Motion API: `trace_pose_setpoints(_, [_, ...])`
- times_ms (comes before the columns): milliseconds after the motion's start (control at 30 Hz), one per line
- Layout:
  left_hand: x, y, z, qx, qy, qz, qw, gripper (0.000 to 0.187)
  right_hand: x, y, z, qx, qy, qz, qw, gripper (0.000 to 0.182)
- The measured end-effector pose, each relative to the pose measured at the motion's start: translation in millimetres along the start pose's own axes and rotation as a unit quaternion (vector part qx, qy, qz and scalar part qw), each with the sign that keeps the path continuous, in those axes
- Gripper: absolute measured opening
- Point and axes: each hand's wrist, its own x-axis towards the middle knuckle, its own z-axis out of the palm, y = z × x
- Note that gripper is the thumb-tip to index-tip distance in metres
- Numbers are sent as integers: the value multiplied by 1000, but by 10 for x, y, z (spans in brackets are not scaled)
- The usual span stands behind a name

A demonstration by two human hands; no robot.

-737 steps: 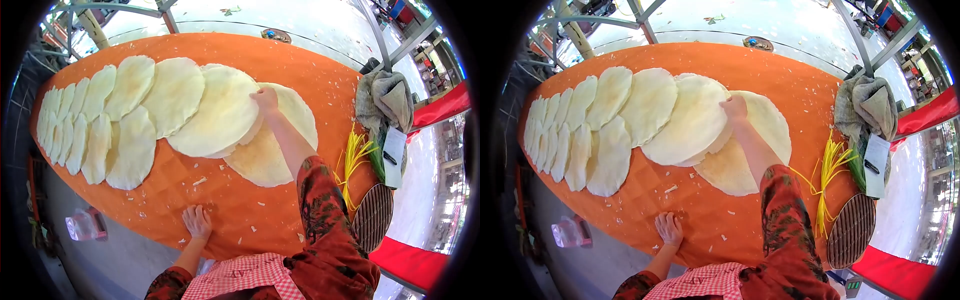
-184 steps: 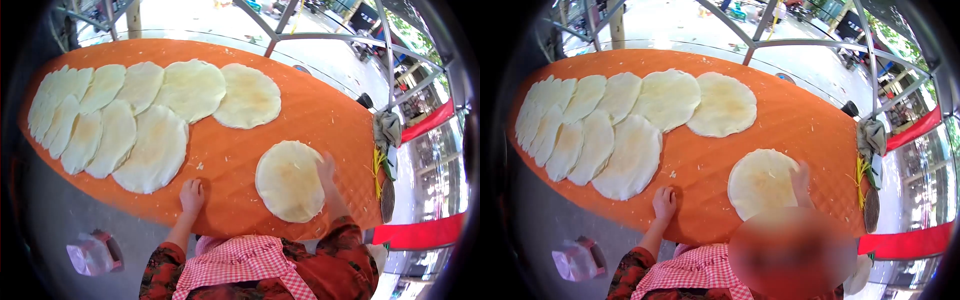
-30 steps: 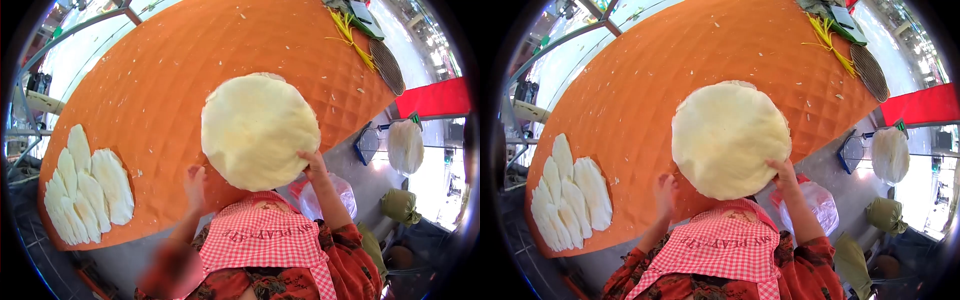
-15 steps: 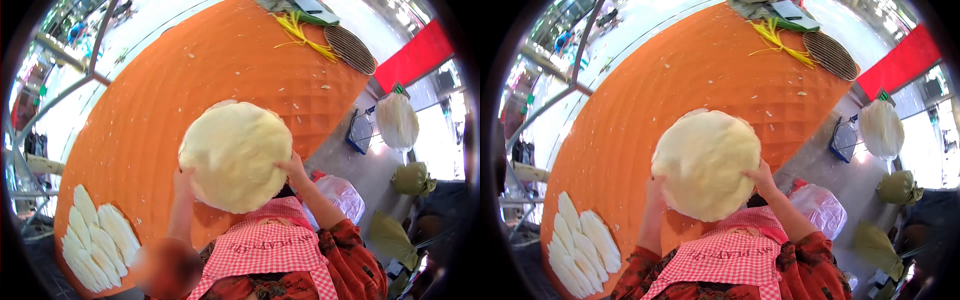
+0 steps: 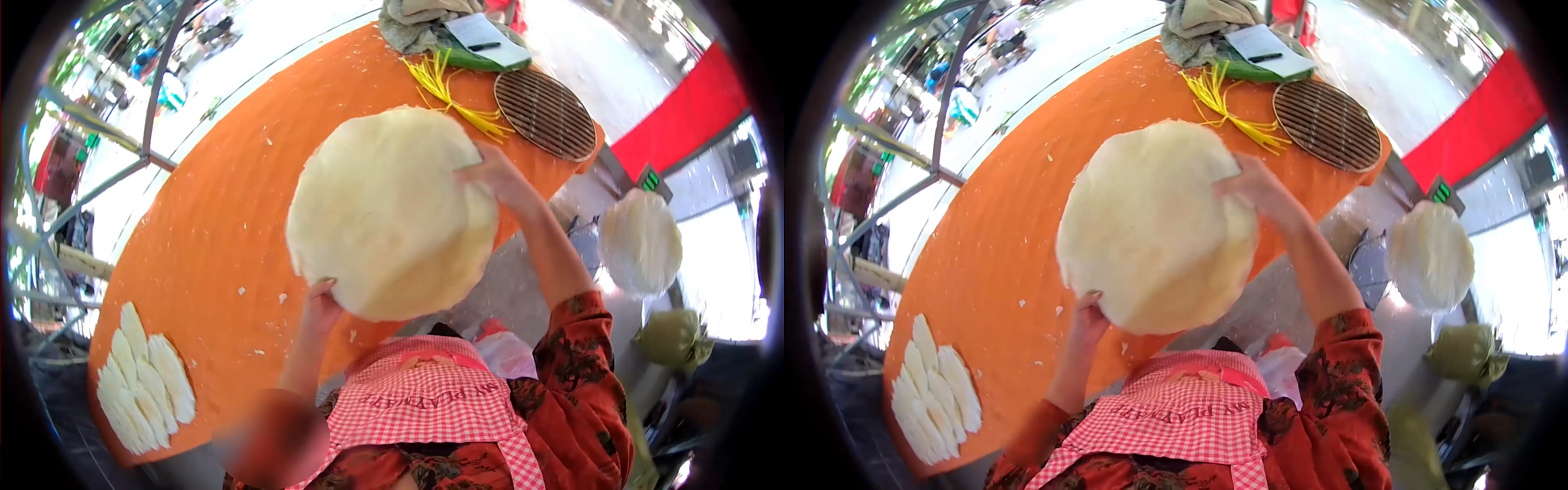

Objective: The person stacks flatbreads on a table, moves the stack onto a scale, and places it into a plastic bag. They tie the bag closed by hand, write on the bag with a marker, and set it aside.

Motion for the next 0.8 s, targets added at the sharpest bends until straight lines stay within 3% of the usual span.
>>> trace_pose_setpoints(100, [622, -767, -541, -6, 33, -26, 999, 45, 473, 473, -588, -190, 122, 38, 973, 55])
trace_pose_setpoints(200, [785, -967, -318, 28, 54, 4, 998, 44, 310, 862, -472, -492, 215, -107, 837, 61])
trace_pose_setpoints(267, [691, -934, -25, 8, 62, 6, 998, 43, -35, 948, 45, -367, 103, -38, 924, 65])
trace_pose_setpoints(300, [644, -885, 67, -20, 66, -11, 998, 43, -213, 1232, 262, -358, 22, -92, 929, 67])
trace_pose_setpoints(333, [621, -840, 139, -47, 66, -28, 996, 43, -435, 1267, 529, -379, -45, -88, 920, 70])
trace_pose_setpoints(400, [556, -831, 218, -96, 73, -19, 992, 45, -701, 1227, 977, -469, -95, -175, 861, 73])
trace_pose_setpoints(500, [454, -768, 387, -112, 27, 9, 993, 58, -809, 1293, 1239, -548, -83, -162, 816, 71])
trace_pose_setpoints(633, [464, -827, 336, -179, 29, 4, 983, 76, -587, 1526, 1075, -423, -106, -79, 897, 54])
trace_pose_setpoints(733, [464, -824, 304, -213, 48, 0, 976, 78, -520, 1329, 1005, -336, -139, 23, 931, 42])
trace_pose_setpoints(800, [486, -826, 253, -212, 32, -4, 977, 68, -461, 1109, 1043, -261, -162, 80, 948, 38])
